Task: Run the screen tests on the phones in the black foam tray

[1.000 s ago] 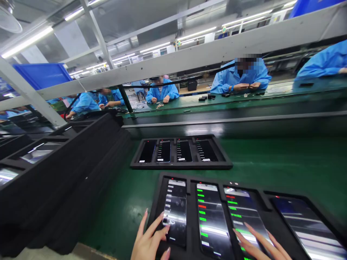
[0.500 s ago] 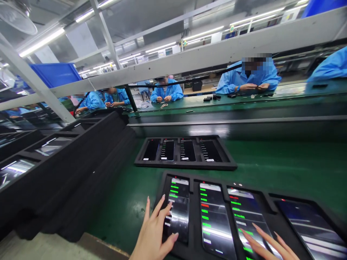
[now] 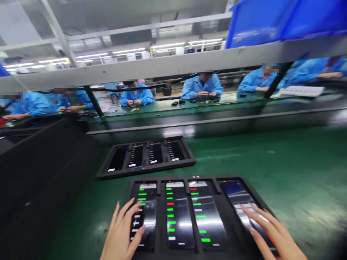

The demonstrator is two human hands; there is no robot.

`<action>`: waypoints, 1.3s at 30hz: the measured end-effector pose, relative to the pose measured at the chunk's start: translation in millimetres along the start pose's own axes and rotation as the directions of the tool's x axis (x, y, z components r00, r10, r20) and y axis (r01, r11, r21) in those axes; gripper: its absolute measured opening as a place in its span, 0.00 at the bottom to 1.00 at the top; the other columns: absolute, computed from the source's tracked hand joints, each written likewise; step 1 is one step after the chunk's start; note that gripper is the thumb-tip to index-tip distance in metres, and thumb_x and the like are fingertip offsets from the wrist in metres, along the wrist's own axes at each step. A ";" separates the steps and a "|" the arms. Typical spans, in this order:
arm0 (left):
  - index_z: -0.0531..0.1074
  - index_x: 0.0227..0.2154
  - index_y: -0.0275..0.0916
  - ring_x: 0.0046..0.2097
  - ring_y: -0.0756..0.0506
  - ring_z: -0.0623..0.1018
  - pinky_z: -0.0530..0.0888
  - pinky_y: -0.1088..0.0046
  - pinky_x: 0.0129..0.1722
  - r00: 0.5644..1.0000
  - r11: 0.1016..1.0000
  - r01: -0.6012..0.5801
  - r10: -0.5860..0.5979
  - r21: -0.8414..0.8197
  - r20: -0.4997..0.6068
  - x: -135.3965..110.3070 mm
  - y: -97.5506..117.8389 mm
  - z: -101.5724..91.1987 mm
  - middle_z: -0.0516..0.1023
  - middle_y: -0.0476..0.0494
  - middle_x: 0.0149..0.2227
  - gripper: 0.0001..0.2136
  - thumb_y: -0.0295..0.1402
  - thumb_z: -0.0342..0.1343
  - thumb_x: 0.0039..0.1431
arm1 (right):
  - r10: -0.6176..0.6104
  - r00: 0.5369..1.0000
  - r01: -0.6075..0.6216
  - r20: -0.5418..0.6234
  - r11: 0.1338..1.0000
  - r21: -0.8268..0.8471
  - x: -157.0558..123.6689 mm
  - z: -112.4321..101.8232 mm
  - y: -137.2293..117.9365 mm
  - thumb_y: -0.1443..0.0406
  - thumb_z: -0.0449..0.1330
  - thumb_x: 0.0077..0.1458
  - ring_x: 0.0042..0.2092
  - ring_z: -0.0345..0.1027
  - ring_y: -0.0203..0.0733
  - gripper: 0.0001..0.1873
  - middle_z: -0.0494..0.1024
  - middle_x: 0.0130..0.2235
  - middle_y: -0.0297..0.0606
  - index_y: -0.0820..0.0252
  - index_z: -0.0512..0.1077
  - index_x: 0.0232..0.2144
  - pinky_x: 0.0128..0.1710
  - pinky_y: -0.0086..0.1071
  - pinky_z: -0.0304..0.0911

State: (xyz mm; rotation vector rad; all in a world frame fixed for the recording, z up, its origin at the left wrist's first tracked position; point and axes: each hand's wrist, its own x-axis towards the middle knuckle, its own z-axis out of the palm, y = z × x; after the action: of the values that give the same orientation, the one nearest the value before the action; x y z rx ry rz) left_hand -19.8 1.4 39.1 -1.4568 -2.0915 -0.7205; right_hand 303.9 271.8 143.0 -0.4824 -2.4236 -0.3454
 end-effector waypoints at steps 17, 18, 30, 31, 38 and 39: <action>0.64 0.55 0.43 0.55 0.43 0.78 0.78 0.53 0.53 0.999 0.999 0.036 -0.036 0.016 0.004 6.3 9.0 12.1 0.78 0.44 0.53 0.16 0.40 0.47 0.67 | -0.034 0.998 0.039 0.050 0.993 -0.110 -10.7 14.2 30.3 0.57 0.49 0.67 0.60 0.68 0.52 0.21 0.76 0.55 0.42 0.57 0.66 0.58 0.65 0.55 0.53; 0.64 0.55 0.43 0.57 0.43 0.77 0.77 0.53 0.55 1.000 1.000 0.019 -0.019 0.022 0.022 4.6 9.4 12.8 0.77 0.43 0.55 0.17 0.40 0.48 0.67 | -0.032 0.999 0.036 0.041 0.994 -0.106 -9.8 12.4 29.2 0.57 0.49 0.67 0.59 0.68 0.52 0.21 0.76 0.54 0.41 0.57 0.66 0.58 0.64 0.54 0.53; 0.75 0.43 0.42 0.49 0.42 0.79 0.75 0.55 0.54 0.967 0.959 0.199 -0.159 -0.202 0.199 64.6 -9.6 31.4 0.81 0.43 0.46 0.17 0.38 0.41 0.68 | 0.103 0.944 -0.126 0.312 0.991 0.055 62.9 3.4 64.4 0.59 0.46 0.66 0.44 0.74 0.45 0.20 0.81 0.41 0.42 0.57 0.77 0.42 0.45 0.40 0.71; 0.76 0.42 0.42 0.48 0.42 0.80 0.76 0.56 0.52 0.959 0.956 0.217 -0.171 -0.198 0.225 73.2 -11.2 34.4 0.81 0.43 0.45 0.17 0.37 0.40 0.68 | 0.098 0.935 -0.121 0.341 0.992 0.046 71.1 10.1 67.9 0.60 0.46 0.66 0.44 0.73 0.45 0.20 0.81 0.40 0.42 0.57 0.78 0.41 0.45 0.40 0.71; 0.76 0.35 0.41 0.47 0.39 0.75 0.72 0.58 0.48 0.904 0.939 0.298 -0.220 -0.171 0.367 97.9 -10.3 43.2 0.80 0.42 0.40 0.15 0.39 0.44 0.66 | 0.132 0.887 -0.137 0.443 0.990 -0.021 89.3 43.5 70.1 0.58 0.48 0.64 0.43 0.68 0.49 0.18 0.79 0.40 0.42 0.57 0.77 0.36 0.44 0.47 0.63; 0.75 0.33 0.40 0.45 0.40 0.74 0.72 0.58 0.47 0.897 0.936 0.306 -0.223 -0.173 0.381 100.3 -9.9 44.4 0.80 0.42 0.38 0.15 0.40 0.45 0.66 | 0.143 0.884 -0.146 0.446 0.989 -0.027 90.6 45.8 69.4 0.58 0.48 0.64 0.43 0.68 0.49 0.18 0.79 0.39 0.42 0.57 0.76 0.35 0.45 0.47 0.61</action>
State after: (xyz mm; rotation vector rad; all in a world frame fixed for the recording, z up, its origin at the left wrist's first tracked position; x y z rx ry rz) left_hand -64.6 97.0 70.4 -1.5290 -2.5991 -0.8806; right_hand 242.3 373.6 174.0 -0.8106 -2.8066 -0.1725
